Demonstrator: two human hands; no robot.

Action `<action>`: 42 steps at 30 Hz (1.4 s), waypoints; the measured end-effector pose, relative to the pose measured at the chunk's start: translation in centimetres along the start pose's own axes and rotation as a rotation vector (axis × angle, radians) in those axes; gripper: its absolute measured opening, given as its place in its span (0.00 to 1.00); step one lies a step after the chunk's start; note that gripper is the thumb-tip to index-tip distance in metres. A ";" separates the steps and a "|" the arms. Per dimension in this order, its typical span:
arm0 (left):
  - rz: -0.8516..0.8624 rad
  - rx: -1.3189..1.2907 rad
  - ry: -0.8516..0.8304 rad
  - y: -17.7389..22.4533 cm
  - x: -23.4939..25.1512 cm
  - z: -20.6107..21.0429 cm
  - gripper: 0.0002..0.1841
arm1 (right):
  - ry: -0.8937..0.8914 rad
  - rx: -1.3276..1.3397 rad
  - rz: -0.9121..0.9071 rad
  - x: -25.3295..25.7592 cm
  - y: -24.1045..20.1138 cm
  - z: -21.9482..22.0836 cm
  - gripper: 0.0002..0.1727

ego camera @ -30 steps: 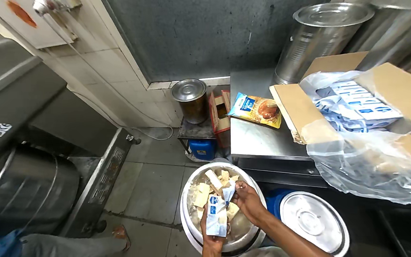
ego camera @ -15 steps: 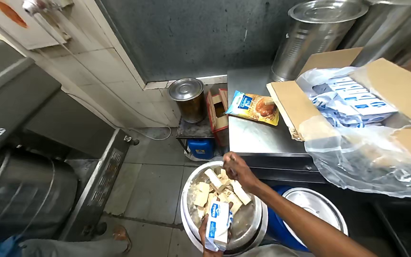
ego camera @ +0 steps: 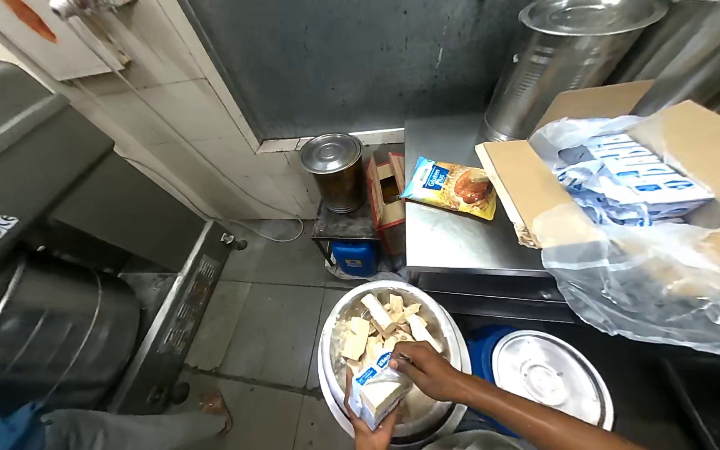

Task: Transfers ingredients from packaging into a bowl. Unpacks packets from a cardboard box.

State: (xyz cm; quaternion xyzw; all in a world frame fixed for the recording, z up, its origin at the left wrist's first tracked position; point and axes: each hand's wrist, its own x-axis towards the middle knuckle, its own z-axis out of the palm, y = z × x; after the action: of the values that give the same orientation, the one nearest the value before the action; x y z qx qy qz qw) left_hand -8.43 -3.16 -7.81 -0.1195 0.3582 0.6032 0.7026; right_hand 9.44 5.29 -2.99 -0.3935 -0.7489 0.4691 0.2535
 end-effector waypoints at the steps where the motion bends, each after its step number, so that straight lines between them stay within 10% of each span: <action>1: 0.029 -0.039 0.050 -0.1 1.2 0.6 0.35 | 0.029 0.047 0.099 -0.2 -0.1 0.5 0.20; 6: 0.071 0.000 0.064 -0.5 2.2 1.4 0.48 | 0.278 0.586 0.667 -0.1 1.1 2.8 0.14; 10: 0.096 0.339 0.063 -1.8 1.8 2.9 0.23 | 0.283 0.875 0.821 0.3 0.7 2.9 0.12; 16: 0.151 0.513 0.166 -2.2 4.0 2.3 0.26 | 0.225 0.726 0.846 0.7 1.5 2.3 0.14; 22: 0.392 0.714 0.332 -2.5 3.9 3.8 0.50 | 0.303 0.253 0.810 1.0 2.6 2.8 0.19; 32: 0.564 0.643 0.497 -0.5 4.8 3.7 0.46 | 0.047 0.130 0.634 0.6 2.9 3.2 0.18; 42: 0.696 0.650 0.624 -0.4 4.9 4.2 0.53 | 0.177 0.013 0.491 0.6 2.6 5.9 0.20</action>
State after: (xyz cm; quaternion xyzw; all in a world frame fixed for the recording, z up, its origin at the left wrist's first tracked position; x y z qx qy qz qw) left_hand -6.52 2.98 -8.12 0.0553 0.7344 0.5938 0.3239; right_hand 5.63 3.51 -7.88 -0.6015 -0.6029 0.4849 0.1990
